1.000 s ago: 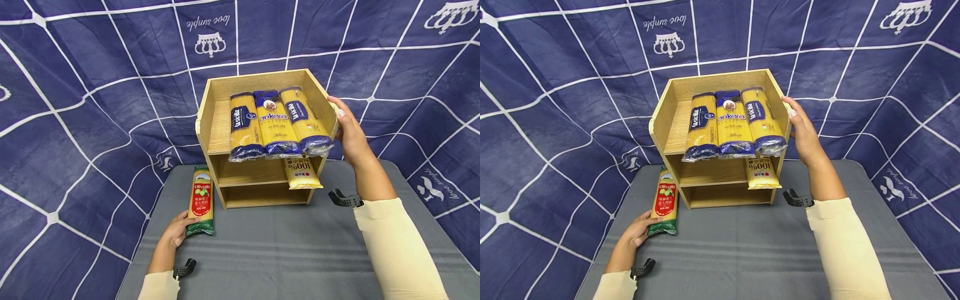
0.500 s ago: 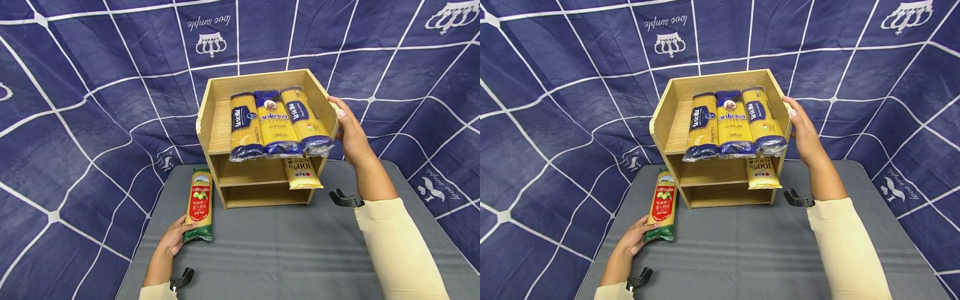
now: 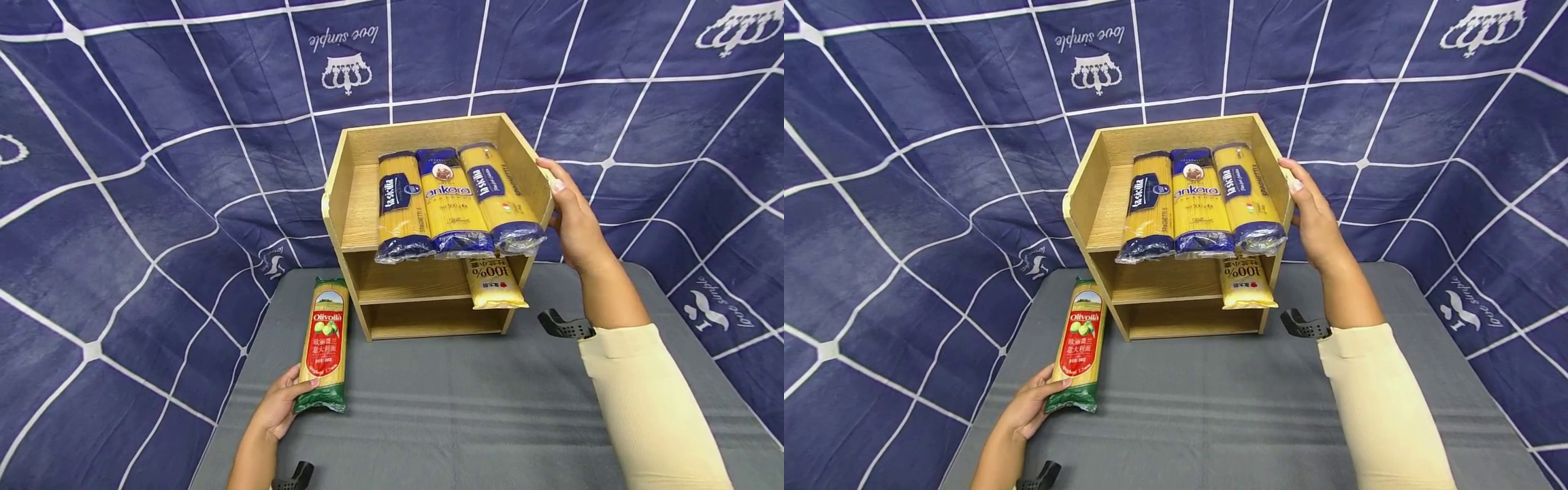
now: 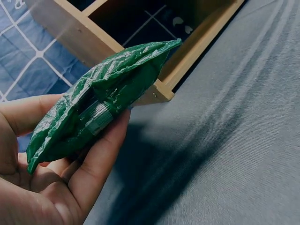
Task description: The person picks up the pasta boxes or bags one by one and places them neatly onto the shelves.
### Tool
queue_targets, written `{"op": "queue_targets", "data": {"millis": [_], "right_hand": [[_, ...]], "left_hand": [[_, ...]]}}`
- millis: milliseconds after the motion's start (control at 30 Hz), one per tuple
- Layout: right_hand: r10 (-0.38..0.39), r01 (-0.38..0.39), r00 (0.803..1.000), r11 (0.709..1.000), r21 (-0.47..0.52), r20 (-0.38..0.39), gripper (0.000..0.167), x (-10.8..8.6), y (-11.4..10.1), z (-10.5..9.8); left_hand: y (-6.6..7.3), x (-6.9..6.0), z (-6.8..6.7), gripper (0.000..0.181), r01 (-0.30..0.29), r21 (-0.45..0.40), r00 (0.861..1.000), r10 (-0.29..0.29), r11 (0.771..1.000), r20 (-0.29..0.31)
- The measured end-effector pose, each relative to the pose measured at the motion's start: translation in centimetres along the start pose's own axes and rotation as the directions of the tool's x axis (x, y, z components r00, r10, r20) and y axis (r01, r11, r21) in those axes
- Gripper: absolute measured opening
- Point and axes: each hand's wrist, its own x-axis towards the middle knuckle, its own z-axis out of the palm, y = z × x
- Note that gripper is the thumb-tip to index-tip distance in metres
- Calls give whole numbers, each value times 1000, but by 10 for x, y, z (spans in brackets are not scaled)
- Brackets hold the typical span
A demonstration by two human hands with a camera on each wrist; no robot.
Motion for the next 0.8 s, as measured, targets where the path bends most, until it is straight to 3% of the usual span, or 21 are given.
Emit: {"op": "queue_targets", "data": {"millis": [200,400,500,633,800], "right_hand": [[-5,5,1000,1000,10,-1,46,0,1,0],[1,-2,1000,1000,15,6,46,1,1,0],[7,-7,1000,1000,18,8,46,0,0,0],[10,-10,1000,1000,24,2,46,0,0,0],[12,-12,1000,999,30,-2,46,0,-1,1]], "left_hand": [[0,-17,1,48,-29,1,1000,29,1000,6],[1,-36,4,58,-48,0,998,48,999,34],[-1,-46,6,52,-58,-12,997,58,998,55],[-6,-58,7,42,-75,-55,990,81,996,117],[-11,-72,5,45,-98,-116,968,122,988,221]]}}
